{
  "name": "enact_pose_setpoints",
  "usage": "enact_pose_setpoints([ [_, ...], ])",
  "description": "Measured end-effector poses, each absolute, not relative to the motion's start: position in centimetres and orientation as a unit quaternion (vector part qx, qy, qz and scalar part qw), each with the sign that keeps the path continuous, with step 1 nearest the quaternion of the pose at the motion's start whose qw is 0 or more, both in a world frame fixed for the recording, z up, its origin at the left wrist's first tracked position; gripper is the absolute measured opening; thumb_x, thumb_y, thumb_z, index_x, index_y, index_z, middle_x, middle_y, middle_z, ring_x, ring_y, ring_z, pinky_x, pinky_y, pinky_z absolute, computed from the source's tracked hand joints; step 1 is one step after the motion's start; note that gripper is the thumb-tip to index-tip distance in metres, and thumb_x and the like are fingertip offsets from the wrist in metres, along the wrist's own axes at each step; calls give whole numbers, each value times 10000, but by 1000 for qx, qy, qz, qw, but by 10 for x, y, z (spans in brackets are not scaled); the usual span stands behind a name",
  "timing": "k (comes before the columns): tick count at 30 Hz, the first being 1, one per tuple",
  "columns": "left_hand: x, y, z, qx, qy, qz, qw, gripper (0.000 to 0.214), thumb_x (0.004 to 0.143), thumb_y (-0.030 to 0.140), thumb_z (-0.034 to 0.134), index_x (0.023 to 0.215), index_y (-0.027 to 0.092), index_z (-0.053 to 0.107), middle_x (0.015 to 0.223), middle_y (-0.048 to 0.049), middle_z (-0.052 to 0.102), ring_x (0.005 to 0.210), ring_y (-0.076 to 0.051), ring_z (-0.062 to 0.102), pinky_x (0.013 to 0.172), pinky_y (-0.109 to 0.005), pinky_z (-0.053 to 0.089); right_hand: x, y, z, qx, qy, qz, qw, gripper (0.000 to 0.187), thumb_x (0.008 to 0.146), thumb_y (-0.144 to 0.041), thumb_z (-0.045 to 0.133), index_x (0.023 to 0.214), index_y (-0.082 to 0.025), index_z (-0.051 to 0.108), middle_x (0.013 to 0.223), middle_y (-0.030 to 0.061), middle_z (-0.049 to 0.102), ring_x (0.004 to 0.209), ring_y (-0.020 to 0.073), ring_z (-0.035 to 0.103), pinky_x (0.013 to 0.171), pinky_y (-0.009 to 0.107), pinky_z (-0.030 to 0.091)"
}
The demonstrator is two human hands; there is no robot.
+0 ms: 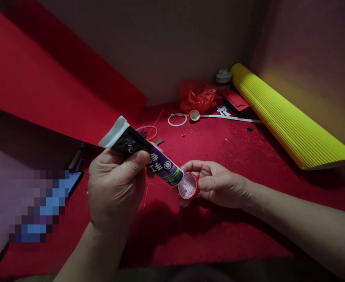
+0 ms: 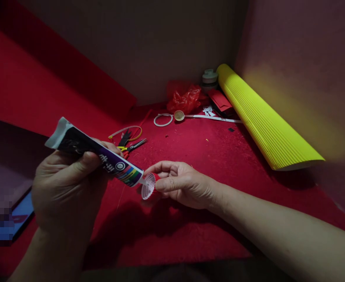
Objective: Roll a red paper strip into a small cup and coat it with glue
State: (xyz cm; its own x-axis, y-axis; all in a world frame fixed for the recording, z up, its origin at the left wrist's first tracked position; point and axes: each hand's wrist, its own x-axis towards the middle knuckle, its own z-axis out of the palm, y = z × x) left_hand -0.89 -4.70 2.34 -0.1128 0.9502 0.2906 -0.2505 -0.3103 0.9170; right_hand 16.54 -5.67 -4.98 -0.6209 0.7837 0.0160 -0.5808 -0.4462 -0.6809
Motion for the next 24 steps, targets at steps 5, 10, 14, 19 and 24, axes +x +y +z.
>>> enact_pose_setpoints([
  [5, -9, -46, 24, 489, 362, 651, 454, 82, 661, 118, 718, 724, 166, 694, 718, -30, 645, 651, -139, 608, 627, -237, 539, 165, -57, -50, -157, -335, 835, 408, 438, 648, -220, 802, 1014, -97, 597, 910, 119, 687, 760, 193, 666, 754, 361, 504],
  [10, -8, -47, 25, 499, 337, 653, 460, 76, 659, 100, 728, 699, 157, 698, 621, -6, 602, 529, -104, 527, 448, -213, 448, 166, -58, -50, -155, -335, 836, 406, 433, 651, -225, 805, 1009, -101, 597, 897, 105, 686, 760, 188, 666, 758, 355, 501],
  [14, -7, -46, 24, 504, 325, 656, 458, 92, 665, 76, 713, 686, 165, 705, 603, 5, 598, 526, -97, 528, 435, -200, 427, 165, -59, -51, -159, -335, 834, 408, 436, 652, -236, 810, 1009, -104, 599, 889, 100, 687, 764, 190, 666, 751, 354, 504],
  [19, -5, -44, 23, 500, 313, 667, 455, 86, 647, 95, 737, 678, 165, 698, 651, 0, 632, 526, -88, 527, 432, -192, 428, 166, -59, -51, -161, -332, 835, 407, 462, 639, -245, 822, 1020, -107, 601, 913, 116, 699, 751, 200, 671, 752, 379, 512],
  [24, -4, -43, 24, 496, 316, 668, 456, 108, 647, 71, 732, 667, 172, 700, 633, 9, 619, 524, -91, 543, 436, -194, 425, 165, -58, -51, -157, -334, 836, 407, 438, 654, -236, 809, 1017, -112, 598, 918, 112, 699, 760, 196, 672, 744, 369, 516],
])
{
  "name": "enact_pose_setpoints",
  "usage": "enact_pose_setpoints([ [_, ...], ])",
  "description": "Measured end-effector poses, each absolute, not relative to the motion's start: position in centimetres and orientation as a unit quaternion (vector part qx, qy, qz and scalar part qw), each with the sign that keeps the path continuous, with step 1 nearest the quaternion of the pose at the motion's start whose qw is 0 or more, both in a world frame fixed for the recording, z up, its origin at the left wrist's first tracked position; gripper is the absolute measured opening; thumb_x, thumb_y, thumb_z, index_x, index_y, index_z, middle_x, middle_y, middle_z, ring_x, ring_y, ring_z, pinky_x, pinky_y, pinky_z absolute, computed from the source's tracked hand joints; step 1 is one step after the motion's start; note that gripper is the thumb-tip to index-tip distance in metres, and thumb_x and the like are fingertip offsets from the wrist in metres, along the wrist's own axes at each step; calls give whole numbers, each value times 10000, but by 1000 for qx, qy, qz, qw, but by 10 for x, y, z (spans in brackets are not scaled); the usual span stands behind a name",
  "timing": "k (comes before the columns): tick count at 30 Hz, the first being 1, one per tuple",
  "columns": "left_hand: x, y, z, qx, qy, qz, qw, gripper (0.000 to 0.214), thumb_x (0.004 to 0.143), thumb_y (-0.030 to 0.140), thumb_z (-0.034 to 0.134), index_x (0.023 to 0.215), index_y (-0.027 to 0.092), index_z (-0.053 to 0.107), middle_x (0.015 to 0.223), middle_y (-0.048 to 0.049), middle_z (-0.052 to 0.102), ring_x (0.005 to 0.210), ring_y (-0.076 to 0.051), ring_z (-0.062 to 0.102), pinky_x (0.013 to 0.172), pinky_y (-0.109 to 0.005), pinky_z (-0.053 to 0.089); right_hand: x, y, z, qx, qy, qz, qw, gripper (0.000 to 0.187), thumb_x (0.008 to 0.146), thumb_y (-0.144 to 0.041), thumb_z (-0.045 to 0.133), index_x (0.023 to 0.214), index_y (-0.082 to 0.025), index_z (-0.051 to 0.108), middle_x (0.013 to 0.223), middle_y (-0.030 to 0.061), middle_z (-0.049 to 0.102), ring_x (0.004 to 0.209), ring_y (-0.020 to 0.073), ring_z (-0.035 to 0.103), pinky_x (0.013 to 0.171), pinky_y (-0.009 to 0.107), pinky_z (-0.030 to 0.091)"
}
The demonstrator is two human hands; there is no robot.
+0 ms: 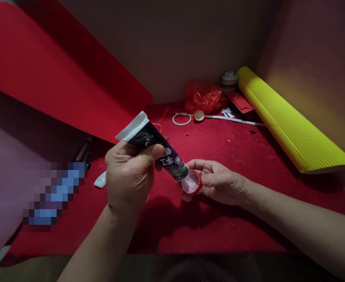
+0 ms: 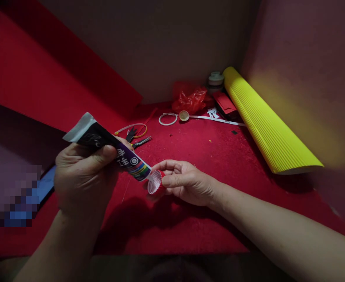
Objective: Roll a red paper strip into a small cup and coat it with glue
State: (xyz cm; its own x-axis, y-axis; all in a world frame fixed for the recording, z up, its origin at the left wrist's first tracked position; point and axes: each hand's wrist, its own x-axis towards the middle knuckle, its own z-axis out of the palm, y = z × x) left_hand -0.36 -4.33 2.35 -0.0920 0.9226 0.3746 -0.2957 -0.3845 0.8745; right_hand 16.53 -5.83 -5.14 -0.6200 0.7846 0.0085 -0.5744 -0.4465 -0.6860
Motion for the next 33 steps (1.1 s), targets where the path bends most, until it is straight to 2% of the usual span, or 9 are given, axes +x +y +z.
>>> enact_pose_setpoints([
  [6, -2, -42, 22, 494, 309, 678, 448, 111, 629, 62, 727, 629, 165, 686, 634, 15, 624, 609, -112, 592, 635, -248, 524, 163, -60, -49, -159, -340, 836, 401, 419, 686, -248, 787, 1021, -107, 578, 922, 125, 692, 753, 201, 675, 748, 379, 510],
  [19, -1, -43, 24, 485, 335, 673, 446, 86, 616, 89, 741, 641, 151, 686, 632, -3, 644, 551, -115, 571, 516, -237, 481, 164, -60, -49, -160, -345, 837, 393, 440, 668, -277, 802, 1017, -121, 584, 911, 110, 697, 760, 206, 671, 770, 401, 501],
  [24, -3, -41, 21, 469, 314, 689, 454, 139, 581, 102, 799, 633, 164, 686, 639, 15, 633, 560, -105, 578, 544, -238, 510, 164, -60, -48, -163, -340, 839, 393, 439, 658, -254, 808, 1014, -119, 590, 917, 111, 699, 762, 198, 668, 768, 385, 506],
  [29, -6, -39, 18, 497, 308, 679, 445, 115, 645, 128, 781, 659, 202, 694, 536, 37, 560, 483, -88, 527, 392, -189, 390, 163, -60, -48, -165, -342, 837, 393, 458, 674, -256, 800, 1052, -109, 587, 940, 125, 696, 800, 205, 669, 768, 379, 515],
  [33, -7, -39, 18, 499, 299, 679, 447, 126, 633, 128, 795, 664, 180, 684, 544, 31, 557, 474, -87, 521, 378, -196, 361, 163, -61, -47, -167, -348, 837, 387, 444, 686, -274, 795, 1046, -117, 587, 935, 119, 698, 791, 200, 672, 776, 383, 519],
])
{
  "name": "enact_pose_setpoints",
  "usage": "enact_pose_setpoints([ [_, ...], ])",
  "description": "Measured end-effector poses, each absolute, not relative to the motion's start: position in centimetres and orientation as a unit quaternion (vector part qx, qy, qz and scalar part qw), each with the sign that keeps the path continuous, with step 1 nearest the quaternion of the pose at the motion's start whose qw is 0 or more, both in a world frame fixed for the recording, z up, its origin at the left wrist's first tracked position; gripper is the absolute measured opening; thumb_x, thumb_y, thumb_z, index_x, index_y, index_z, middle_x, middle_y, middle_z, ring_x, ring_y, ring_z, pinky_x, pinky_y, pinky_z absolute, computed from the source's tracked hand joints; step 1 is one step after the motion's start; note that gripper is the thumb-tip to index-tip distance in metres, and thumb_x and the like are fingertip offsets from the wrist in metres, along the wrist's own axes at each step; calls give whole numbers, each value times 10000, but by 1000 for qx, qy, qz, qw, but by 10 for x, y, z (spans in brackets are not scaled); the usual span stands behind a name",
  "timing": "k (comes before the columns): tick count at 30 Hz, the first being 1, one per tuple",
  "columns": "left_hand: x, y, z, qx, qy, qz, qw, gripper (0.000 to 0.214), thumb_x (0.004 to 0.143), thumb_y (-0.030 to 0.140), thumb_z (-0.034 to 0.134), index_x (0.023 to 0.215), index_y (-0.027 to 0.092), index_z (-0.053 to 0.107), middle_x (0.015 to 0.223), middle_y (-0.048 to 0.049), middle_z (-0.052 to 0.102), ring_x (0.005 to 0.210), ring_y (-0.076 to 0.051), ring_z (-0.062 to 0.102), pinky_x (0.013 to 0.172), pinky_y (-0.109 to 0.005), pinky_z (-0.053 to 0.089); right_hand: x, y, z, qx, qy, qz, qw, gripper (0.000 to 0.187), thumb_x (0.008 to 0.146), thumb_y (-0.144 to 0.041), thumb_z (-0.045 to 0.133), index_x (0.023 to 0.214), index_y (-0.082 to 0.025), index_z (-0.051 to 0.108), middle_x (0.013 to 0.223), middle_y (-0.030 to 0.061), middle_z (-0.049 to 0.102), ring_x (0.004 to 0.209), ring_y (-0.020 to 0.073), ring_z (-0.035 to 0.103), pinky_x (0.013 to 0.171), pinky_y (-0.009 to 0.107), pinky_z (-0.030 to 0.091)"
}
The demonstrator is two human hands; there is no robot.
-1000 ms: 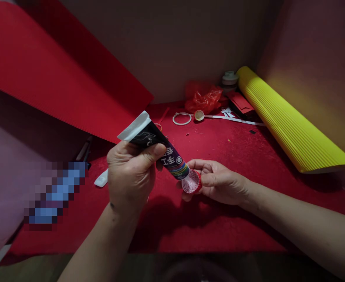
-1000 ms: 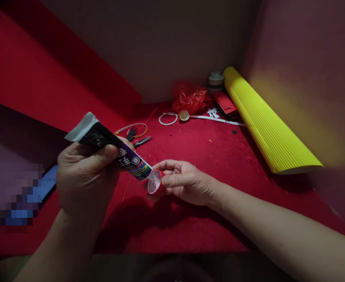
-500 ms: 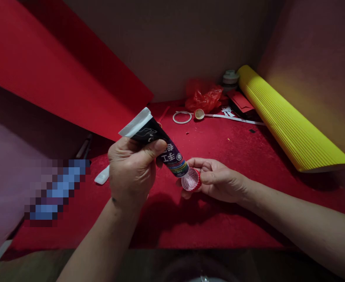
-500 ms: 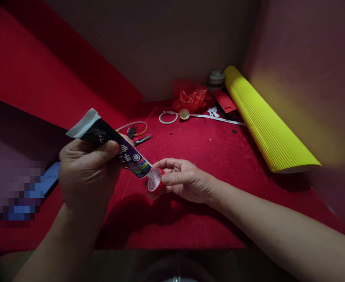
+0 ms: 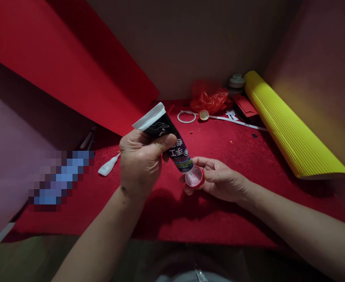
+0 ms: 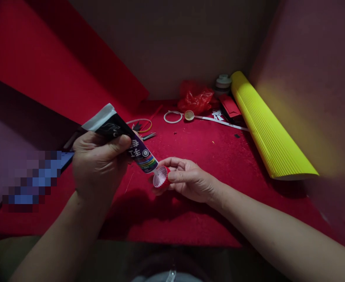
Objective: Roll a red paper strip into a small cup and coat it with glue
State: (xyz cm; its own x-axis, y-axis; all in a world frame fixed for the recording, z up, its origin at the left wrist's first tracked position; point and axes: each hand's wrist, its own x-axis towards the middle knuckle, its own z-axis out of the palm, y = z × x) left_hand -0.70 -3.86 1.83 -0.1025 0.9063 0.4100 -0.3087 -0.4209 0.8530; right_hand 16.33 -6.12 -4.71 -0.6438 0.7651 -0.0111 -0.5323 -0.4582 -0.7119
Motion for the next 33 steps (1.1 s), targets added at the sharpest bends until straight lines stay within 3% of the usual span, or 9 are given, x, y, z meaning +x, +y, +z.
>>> enact_pose_setpoints([
  [4, -7, -38, 18, 488, 302, 683, 452, 139, 616, 137, 807, 674, 158, 682, 614, 11, 599, 527, -102, 570, 398, -189, 391, 163, -62, -47, -169, -349, 836, 389, 413, 696, -259, 785, 1032, -122, 588, 922, 106, 701, 774, 190, 673, 757, 362, 523],
  [12, -7, -33, 15, 504, 299, 675, 448, 159, 623, 149, 801, 618, 153, 642, 531, 39, 524, 512, -89, 540, 517, -210, 497, 161, -61, -47, -169, -334, 840, 392, 435, 685, -233, 780, 1045, -104, 574, 926, 122, 705, 768, 217, 685, 747, 379, 527],
  [27, -4, -31, 14, 501, 313, 669, 451, 151, 634, 112, 768, 595, 142, 626, 528, 26, 516, 490, -99, 539, 483, -226, 489, 162, -62, -48, -159, -340, 839, 394, 435, 699, -223, 769, 1060, -101, 557, 917, 113, 707, 754, 232, 703, 757, 377, 525],
  [33, -3, -28, 16, 489, 296, 667, 477, 215, 640, 166, 800, 588, 131, 594, 521, 33, 516, 421, -64, 469, 385, -178, 389, 162, -62, -48, -157, -343, 838, 393, 424, 703, -231, 771, 1051, -102, 566, 900, 109, 705, 755, 230, 702, 755, 377, 526],
])
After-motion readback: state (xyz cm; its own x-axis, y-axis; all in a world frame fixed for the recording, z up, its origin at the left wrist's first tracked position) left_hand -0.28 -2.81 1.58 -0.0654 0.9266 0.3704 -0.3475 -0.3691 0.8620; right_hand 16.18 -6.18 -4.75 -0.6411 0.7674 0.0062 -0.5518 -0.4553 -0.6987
